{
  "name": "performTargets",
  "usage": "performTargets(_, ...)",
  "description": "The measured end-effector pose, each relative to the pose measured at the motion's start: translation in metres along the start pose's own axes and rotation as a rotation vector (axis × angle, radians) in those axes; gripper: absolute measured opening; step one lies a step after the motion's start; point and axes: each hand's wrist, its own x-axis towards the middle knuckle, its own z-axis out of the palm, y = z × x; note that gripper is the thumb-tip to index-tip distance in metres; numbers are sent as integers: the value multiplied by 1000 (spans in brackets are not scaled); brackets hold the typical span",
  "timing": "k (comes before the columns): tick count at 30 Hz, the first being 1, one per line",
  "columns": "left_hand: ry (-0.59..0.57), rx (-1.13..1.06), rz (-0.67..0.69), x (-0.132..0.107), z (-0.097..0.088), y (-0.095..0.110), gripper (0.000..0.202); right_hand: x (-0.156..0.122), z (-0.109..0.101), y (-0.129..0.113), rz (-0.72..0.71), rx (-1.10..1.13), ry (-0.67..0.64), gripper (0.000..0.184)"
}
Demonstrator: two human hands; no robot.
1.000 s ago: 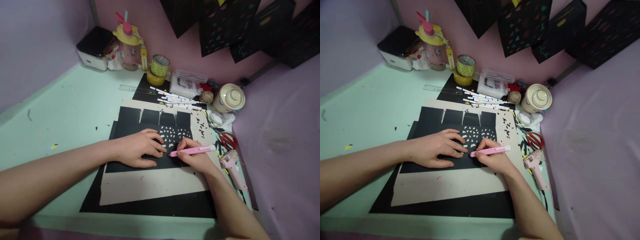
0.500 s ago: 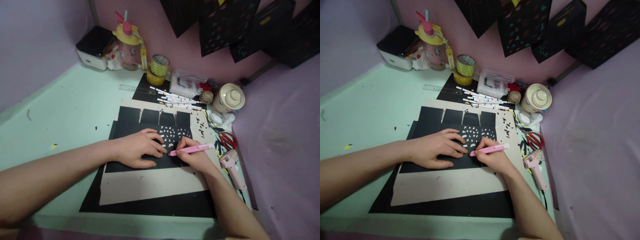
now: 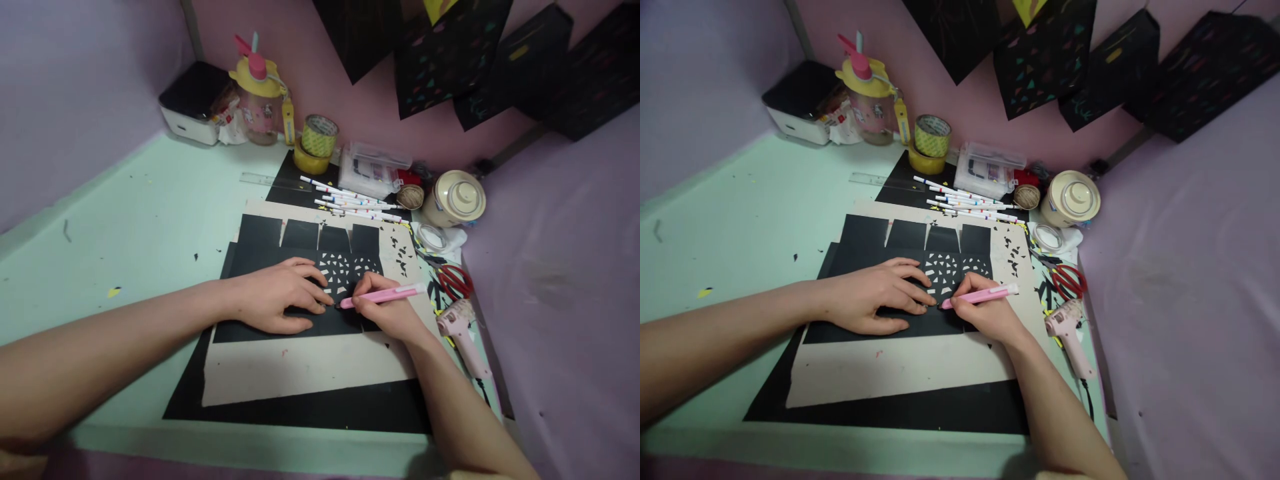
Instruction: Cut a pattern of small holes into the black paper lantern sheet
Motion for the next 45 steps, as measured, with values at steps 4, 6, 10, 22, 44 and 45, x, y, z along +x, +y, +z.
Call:
performTargets(4,-6,0,19,0,1,-2,24,-1,0,1,10,-13,-1,12)
performTargets(6,-1,-5,23,0,0,-2,24,-1,-1,1,2,-21,11,12)
performTargets(10,13,-16,24,-1,0,-1,22,-1,0,1,-10,-31,9,12)
performTargets(22,53,-15,22,-1,0,-1,31,2,-6,11,-73,12,48,12)
performTargets(44,-23,491,-353,39,23,36,20,7,3,9,-6,191,247,14)
performTargets(45,-13,516,-324,38,25,36,23,7,3,9,-7,185,247,13)
